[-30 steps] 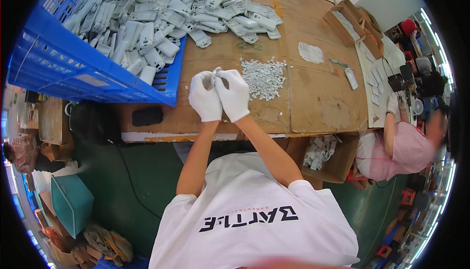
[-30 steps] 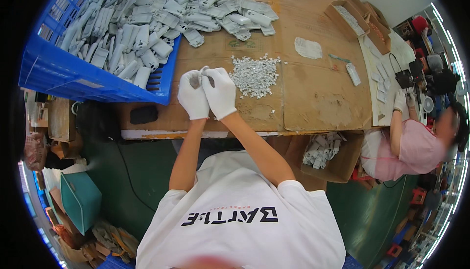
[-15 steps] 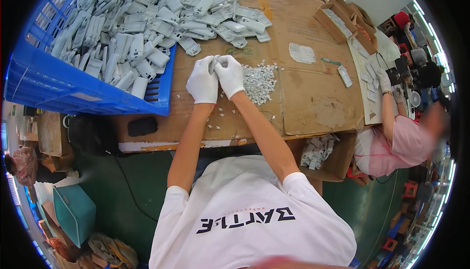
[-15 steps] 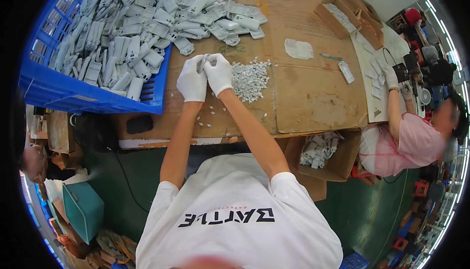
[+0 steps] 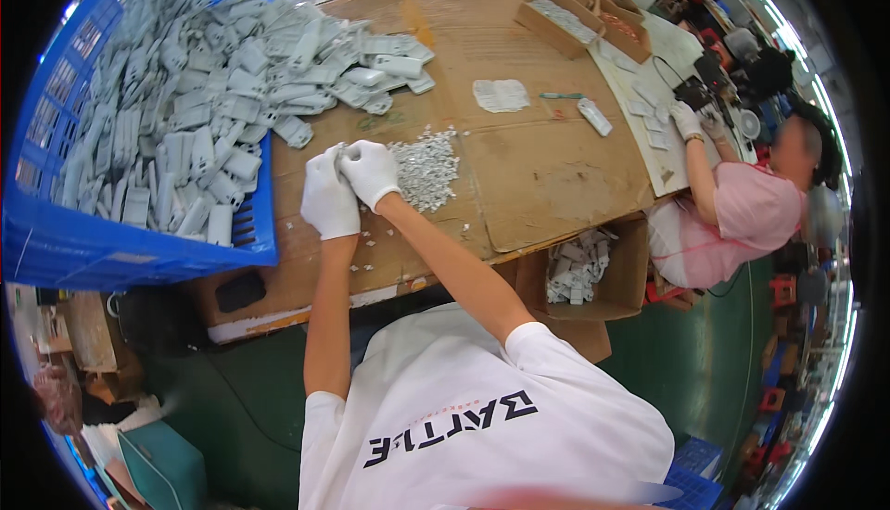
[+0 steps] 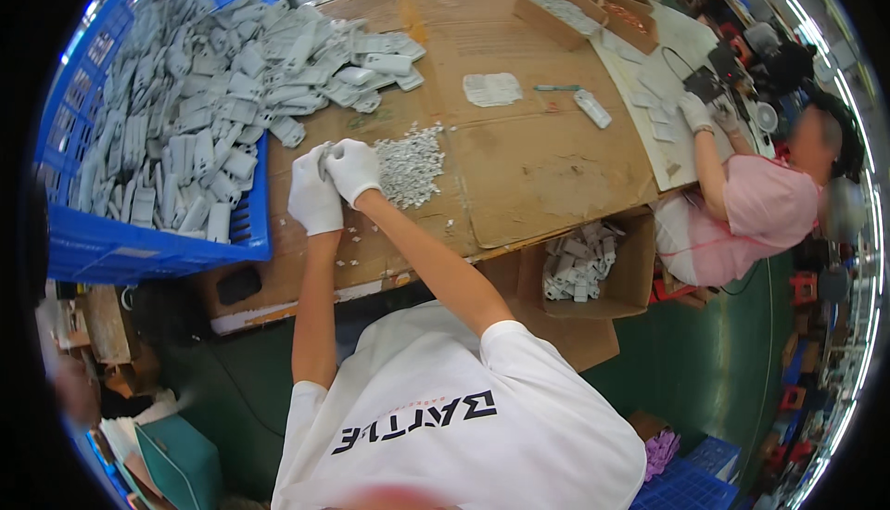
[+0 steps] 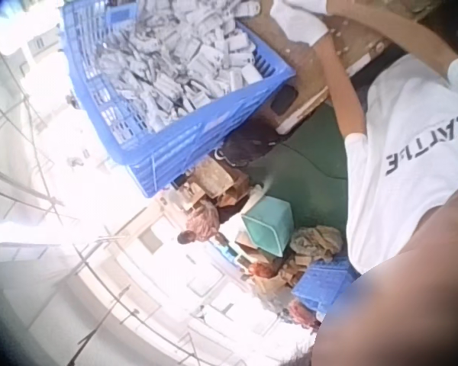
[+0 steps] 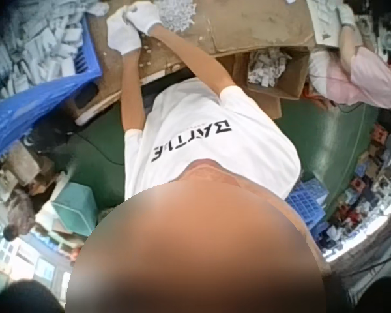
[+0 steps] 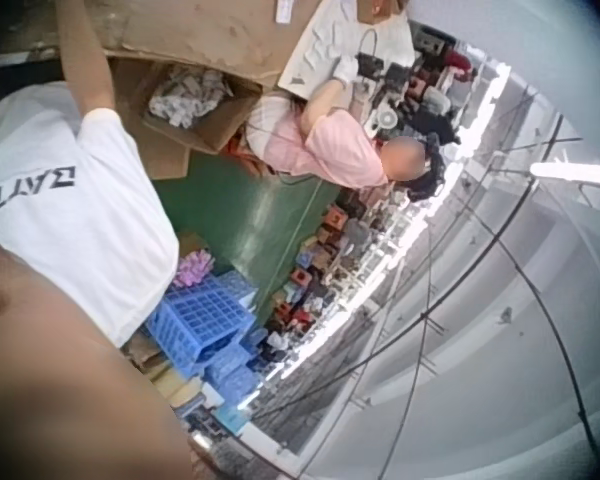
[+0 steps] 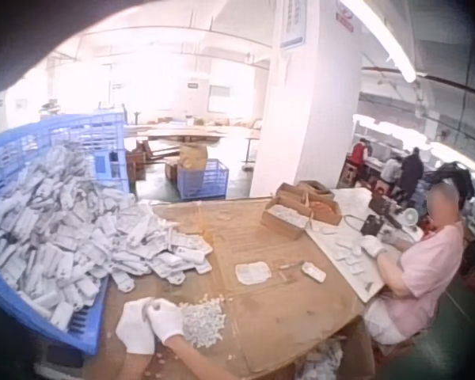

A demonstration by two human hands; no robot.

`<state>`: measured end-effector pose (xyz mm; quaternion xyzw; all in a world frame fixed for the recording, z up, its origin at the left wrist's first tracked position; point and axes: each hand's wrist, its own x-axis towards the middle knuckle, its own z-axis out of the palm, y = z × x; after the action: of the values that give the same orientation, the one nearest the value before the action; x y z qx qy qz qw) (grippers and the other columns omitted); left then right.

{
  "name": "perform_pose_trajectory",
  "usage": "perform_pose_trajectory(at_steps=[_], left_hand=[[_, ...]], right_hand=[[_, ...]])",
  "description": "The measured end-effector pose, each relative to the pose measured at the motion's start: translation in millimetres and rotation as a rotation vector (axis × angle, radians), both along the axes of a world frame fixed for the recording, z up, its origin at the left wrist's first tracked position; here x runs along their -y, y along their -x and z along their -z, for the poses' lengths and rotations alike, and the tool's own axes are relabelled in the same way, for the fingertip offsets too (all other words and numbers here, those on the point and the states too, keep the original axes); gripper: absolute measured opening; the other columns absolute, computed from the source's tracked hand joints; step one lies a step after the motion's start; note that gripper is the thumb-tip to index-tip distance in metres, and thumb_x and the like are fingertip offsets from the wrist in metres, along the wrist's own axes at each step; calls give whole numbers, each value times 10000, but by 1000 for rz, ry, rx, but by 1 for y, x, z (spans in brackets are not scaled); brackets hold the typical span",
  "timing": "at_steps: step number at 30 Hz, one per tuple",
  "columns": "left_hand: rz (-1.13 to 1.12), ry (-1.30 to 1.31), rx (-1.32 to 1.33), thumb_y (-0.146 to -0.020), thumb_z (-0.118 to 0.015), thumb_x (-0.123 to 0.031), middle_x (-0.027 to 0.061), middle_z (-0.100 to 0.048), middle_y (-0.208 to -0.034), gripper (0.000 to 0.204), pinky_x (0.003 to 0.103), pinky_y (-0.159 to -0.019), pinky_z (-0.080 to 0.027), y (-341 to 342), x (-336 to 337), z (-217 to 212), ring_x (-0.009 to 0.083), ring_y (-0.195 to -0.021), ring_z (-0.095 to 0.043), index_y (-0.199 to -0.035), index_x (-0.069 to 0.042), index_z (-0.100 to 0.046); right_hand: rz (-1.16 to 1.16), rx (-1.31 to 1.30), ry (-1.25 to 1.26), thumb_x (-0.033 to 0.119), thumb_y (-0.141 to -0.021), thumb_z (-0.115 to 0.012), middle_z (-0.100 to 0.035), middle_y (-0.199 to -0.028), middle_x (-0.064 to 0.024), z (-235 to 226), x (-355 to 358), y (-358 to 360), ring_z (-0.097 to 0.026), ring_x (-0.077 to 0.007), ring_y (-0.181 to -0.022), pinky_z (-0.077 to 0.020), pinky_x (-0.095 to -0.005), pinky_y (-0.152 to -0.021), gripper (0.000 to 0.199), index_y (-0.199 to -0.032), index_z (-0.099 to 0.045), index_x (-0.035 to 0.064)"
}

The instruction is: The person picks up a remote control housing and small metal contacts by hand, fits the contacts into the housing, and places the assembled unit into a cardboard box.

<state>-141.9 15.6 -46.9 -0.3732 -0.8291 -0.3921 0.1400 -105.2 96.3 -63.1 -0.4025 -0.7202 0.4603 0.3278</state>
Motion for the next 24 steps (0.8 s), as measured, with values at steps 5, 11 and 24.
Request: perform_pose_trajectory(at_steps=[5, 11, 24], left_hand=[[16, 130, -188, -864, -598, -91, 39, -646, -1067, 313, 385, -769, -535, 9, -7, -1, 251, -952, -651, -1155, -184, -665], [-12, -20, -110, -849, -622, -73, 57, -642, -1078, 306, 383, -818, -528, 11, -6, -5, 264, -984, -641, -1135, -166, -674], [-216, 472, -333, -896, -599, -127, 64, -565, -879, 60, 390, -655, -505, 36, 16, -14, 248, -805, -607, -925, -118, -651]], right_hand=[[-80, 51, 38, 328, -830, -651, -688, -819, -196, -2, -14, -6, -679, -375, -813, -527, -442, -722, 292, -802, -691, 40], [-83, -131, 45, 233, -839, -683, -714, -849, -163, -16, -11, -8, -709, -303, -822, -546, -390, -737, 204, -903, -681, 39], [-9, 801, -423, 324, -855, -640, -706, -992, -170, -37, -130, -94, -698, -339, -921, -561, -464, -785, 262, -925, -748, 96]])
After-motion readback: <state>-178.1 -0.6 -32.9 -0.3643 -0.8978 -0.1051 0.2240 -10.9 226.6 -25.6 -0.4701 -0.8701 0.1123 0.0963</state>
